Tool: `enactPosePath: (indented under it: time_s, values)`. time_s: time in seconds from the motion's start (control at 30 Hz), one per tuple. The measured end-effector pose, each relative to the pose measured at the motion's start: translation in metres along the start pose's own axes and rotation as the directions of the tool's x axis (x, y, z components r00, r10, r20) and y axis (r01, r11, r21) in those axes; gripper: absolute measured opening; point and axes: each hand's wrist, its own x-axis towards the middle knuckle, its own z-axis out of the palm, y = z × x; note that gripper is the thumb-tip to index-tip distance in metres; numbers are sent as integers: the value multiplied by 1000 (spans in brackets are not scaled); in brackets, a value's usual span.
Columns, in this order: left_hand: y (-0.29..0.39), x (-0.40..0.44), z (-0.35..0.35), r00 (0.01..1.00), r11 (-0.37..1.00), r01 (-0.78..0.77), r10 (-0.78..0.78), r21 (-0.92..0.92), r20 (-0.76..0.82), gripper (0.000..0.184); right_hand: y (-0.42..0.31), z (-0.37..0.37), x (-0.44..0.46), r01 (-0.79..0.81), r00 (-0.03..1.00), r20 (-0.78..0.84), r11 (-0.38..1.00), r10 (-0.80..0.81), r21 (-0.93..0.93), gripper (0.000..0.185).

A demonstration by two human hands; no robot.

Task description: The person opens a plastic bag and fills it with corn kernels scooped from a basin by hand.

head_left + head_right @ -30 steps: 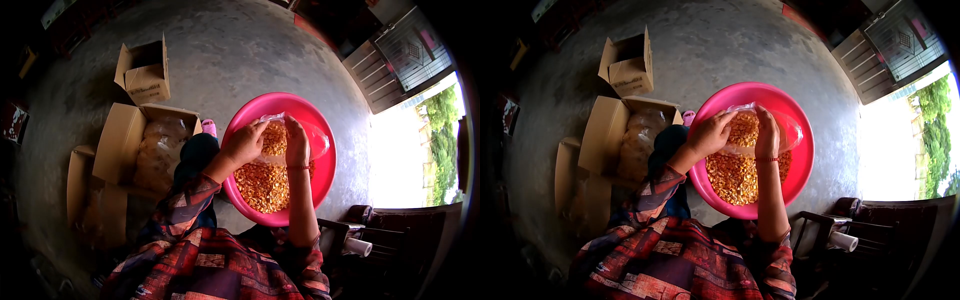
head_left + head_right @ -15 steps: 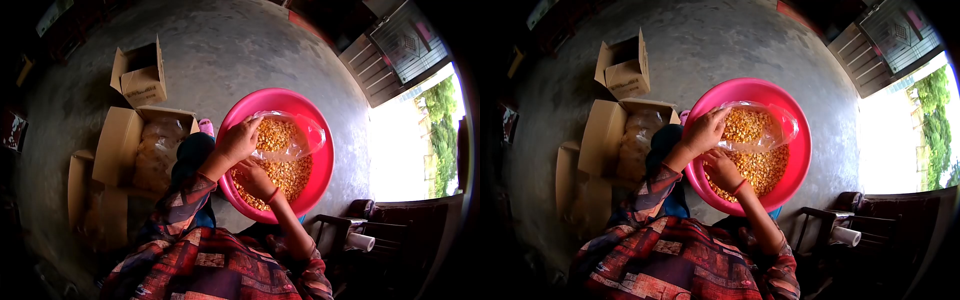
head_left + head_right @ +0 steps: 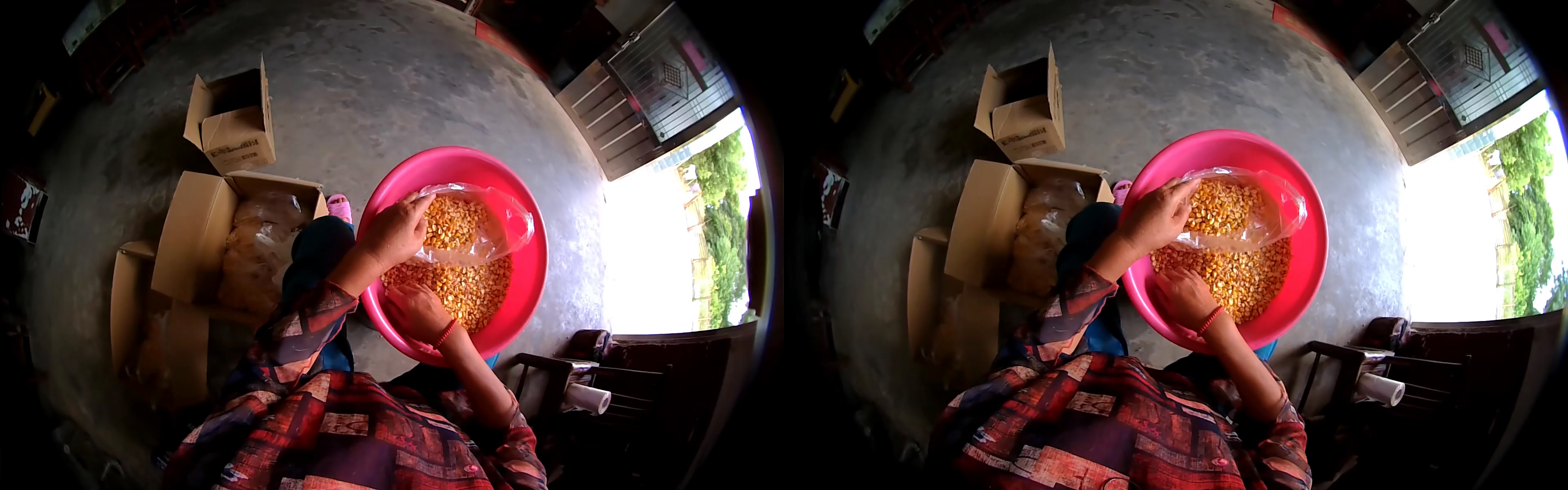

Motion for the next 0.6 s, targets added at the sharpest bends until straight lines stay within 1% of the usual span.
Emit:
enactPosePath:
  time_s: [0.07,0.1,0.17,0.3,0.33,0.37,0.4,0.43,0.47,0.5,0.53,0.57,0.6]
  values:
    - [-3,0,2,1000,1000,-9,9,3,-1,35,2,0,-4,4,1000,10,998,-4,57,20]
    - [-3,0,2,1000,1000,-15,15,-4,-4,35,1,0,-5,2,1000,9,998,-2,58,20]
    - [-4,0,3,1000,1000,-22,22,-12,-4,35,-1,-3,-8,-93,992,88,995,95,-18,24]
    - [-2,0,1,1000,1000,-9,9,-5,26,37,-1,-6,-9,-117,988,99,993,120,-31,25]
    - [-2,0,1,999,1000,-7,7,0,32,37,3,-6,-10,-136,991,36,965,131,223,25]
    - [-3,0,1,999,1000,-6,6,1,32,37,6,-6,-11,-129,987,-22,876,158,464,25]
    - [-3,0,1,999,1000,-11,11,1,32,37,6,-8,-11,-129,987,-22,876,157,464,25]
    - [-3,0,2,999,1000,-15,15,2,32,38,7,-11,-12,-183,959,-55,755,278,629,23]
    - [-4,0,2,999,1000,-15,15,2,32,38,7,-14,-12,-209,916,-62,601,397,772,21]
    - [-3,0,2,999,1000,-8,8,-2,37,37,10,-20,-15,-208,916,-62,601,397,772,21]
    - [-3,0,2,999,1000,0,0,-6,41,37,15,-27,-20,-198,869,58,239,491,951,18]
    - [-2,0,2,999,1000,1,-1,-6,42,37,18,-33,-23,-141,824,205,-160,527,977,16]
    - [-2,0,2,999,1000,8,-8,-2,46,37,16,-42,-22,-128,782,264,-268,565,955,11]
